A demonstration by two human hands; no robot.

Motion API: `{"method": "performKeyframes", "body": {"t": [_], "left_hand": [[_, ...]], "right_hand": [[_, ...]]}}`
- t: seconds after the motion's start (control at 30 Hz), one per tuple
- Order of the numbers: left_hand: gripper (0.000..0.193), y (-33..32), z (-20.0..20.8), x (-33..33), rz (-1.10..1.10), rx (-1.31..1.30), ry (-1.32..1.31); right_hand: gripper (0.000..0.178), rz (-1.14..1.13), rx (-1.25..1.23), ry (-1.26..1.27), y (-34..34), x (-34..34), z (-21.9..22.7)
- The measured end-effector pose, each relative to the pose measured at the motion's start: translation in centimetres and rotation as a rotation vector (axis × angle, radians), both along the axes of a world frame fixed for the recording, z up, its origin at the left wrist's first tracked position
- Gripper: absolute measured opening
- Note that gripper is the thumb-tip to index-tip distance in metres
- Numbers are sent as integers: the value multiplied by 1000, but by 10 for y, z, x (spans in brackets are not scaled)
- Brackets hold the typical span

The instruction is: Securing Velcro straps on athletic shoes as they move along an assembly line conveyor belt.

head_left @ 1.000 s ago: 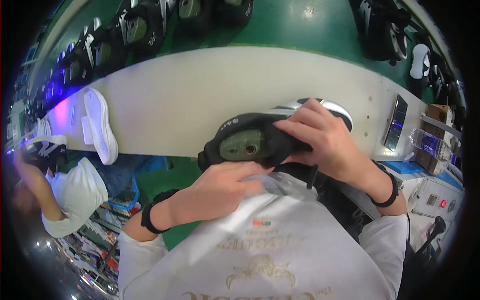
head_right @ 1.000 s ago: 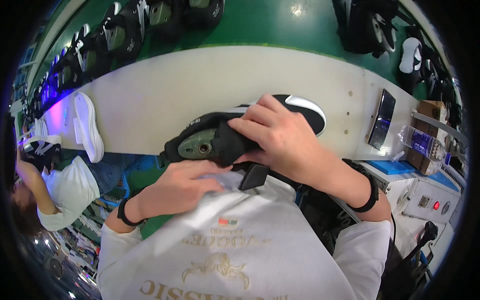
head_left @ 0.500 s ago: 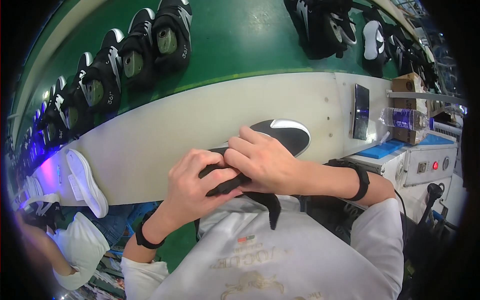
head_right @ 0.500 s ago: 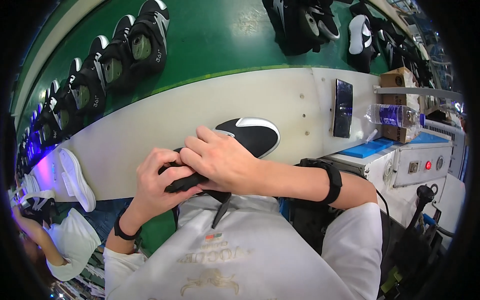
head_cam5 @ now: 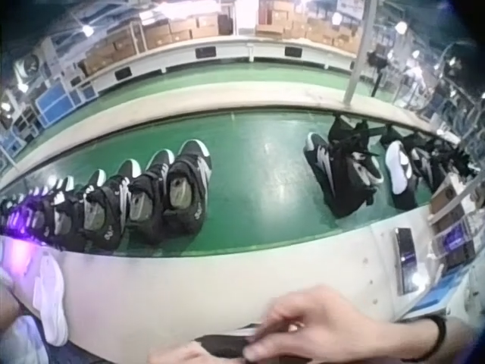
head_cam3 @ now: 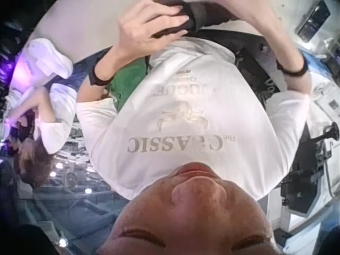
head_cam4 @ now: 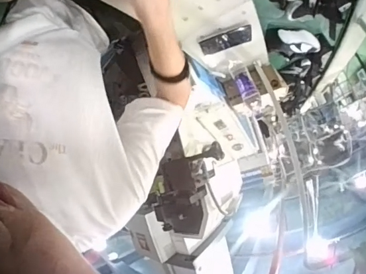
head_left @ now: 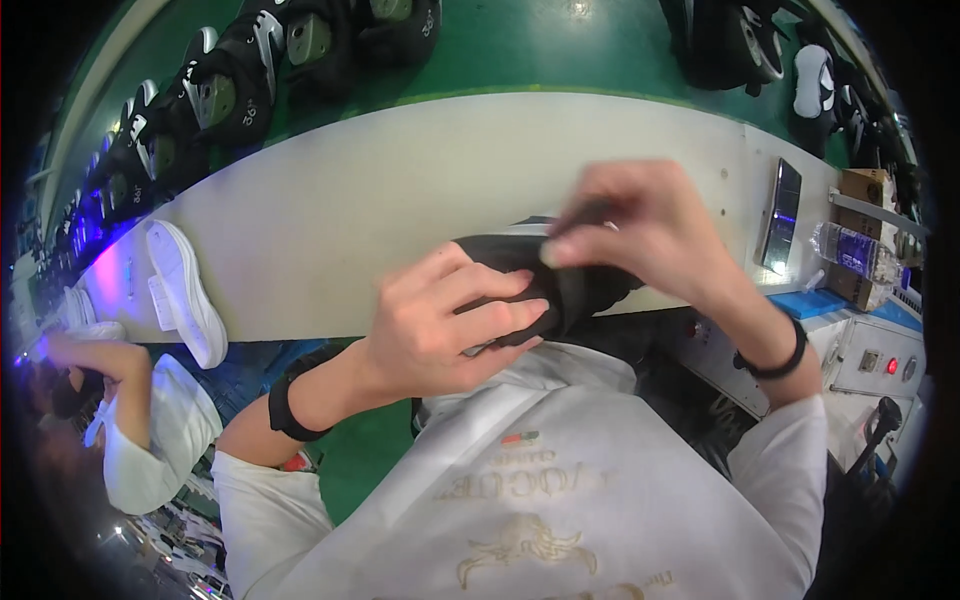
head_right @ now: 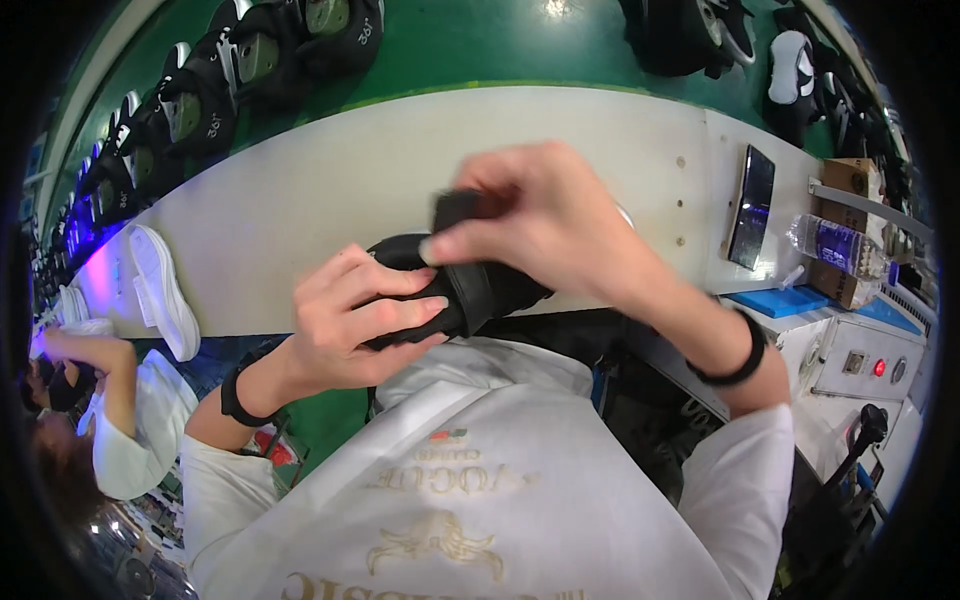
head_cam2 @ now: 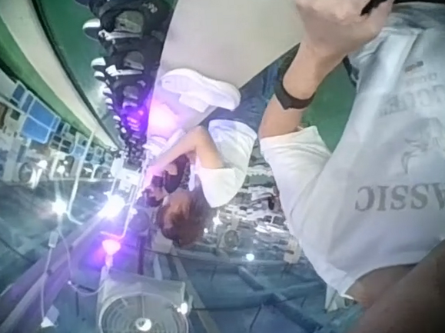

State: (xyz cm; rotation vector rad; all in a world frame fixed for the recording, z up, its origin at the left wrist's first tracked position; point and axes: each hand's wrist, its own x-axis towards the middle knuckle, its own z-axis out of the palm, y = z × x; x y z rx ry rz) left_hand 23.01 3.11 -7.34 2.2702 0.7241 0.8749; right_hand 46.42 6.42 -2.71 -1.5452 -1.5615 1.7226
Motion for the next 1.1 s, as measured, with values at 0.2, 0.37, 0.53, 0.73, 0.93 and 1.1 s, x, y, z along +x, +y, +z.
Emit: {"method": "performKeyframes", "body": {"t": [0.2, 0.37, 0.53, 0.73, 0.93, 1.1], "left_hand": [[36, 5, 0, 5, 34, -1, -11], [39, 5, 2, 6, 11, 5, 45], [37, 3, 3, 7, -16, 0, 81], [37, -9, 2, 3, 77, 1, 72], [38, -13, 5, -1, 140, -32, 97], [51, -20, 6, 2, 166, -57, 120]], "right_hand": [[23, 122, -115, 73, 28, -20, -40], [31, 205, -100, 18, 32, -25, -53], [19, 172, 167, 2, 28, -40, -87], [22, -446, 384, 51, 34, 38, -53], [27, -101, 277, 3, -44, 46, -7], [59, 2, 794, 63, -82, -29, -26]]}}
